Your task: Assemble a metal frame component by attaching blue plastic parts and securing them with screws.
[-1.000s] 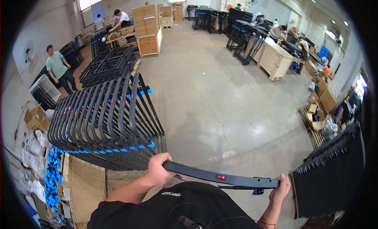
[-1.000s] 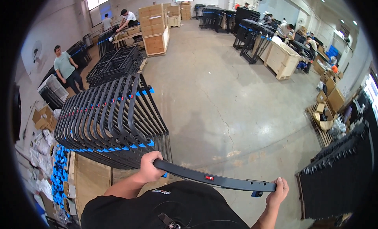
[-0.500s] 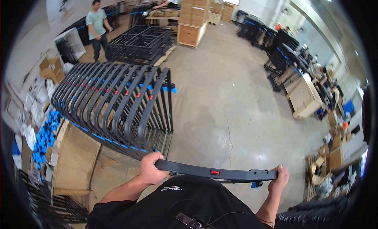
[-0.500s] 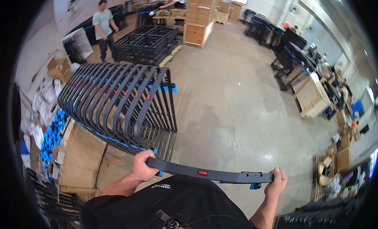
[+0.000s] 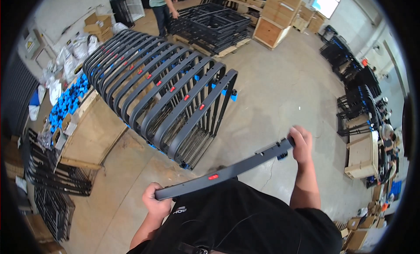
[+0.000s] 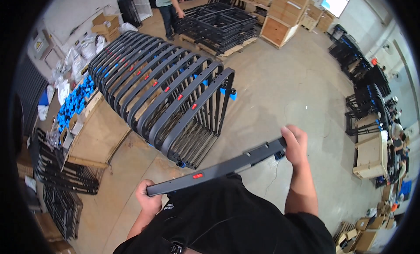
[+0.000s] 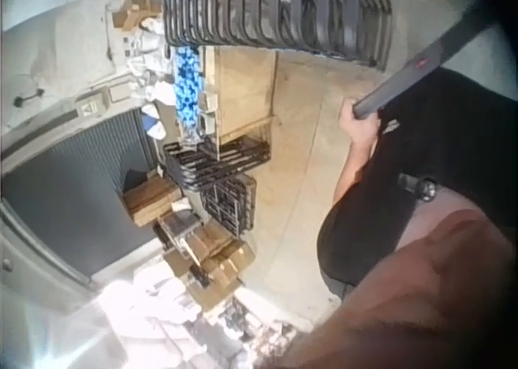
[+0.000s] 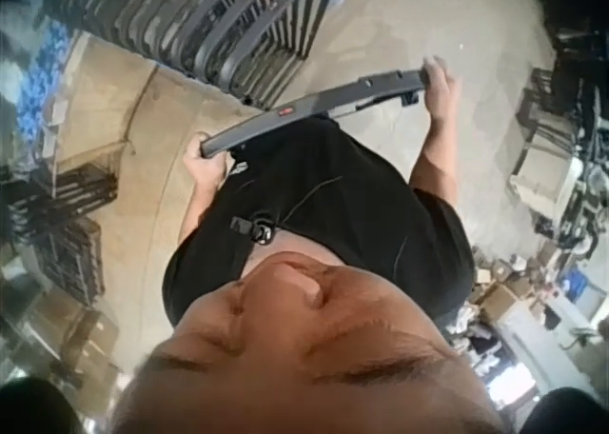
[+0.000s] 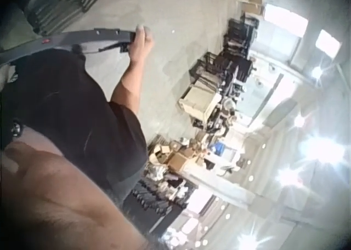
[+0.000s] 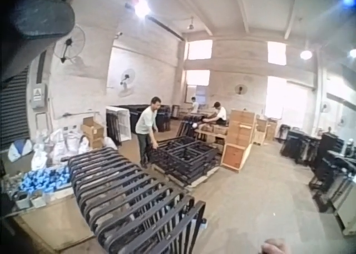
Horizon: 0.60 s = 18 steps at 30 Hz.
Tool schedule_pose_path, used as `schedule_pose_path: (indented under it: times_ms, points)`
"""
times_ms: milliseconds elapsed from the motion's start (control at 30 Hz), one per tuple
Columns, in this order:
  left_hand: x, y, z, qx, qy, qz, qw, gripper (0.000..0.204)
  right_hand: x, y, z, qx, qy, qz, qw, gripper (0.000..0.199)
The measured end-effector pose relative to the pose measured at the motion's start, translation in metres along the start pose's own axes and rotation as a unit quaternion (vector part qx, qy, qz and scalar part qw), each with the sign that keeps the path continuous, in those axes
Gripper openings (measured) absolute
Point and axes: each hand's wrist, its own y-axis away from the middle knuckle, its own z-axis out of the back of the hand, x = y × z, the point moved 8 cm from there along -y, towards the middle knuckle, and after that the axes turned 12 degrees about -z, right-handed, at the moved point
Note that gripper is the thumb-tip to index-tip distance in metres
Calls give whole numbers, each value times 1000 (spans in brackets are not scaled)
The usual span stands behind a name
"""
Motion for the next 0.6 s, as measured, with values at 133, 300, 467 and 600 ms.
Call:
schedule_pose_path:
  times_ms: [133, 300, 467, 600]
  points:
    - [19, 15, -27, -74, -98, 95, 988, 19, -19, -111, -60, 111, 4, 12, 994, 36]
    - [10, 13, -100, -149, -160, 140, 966, 18, -69, -233, -111, 218, -25, -14, 976, 35]
    - [14, -13, -159, -145, -263, 183, 936, 21, -110, -316, -164, 282, -51, -21, 958, 36]
    - [17, -22, -171, -164, -299, 181, 923, 22, -115, -334, -181, 325, -109, -40, 939, 34]
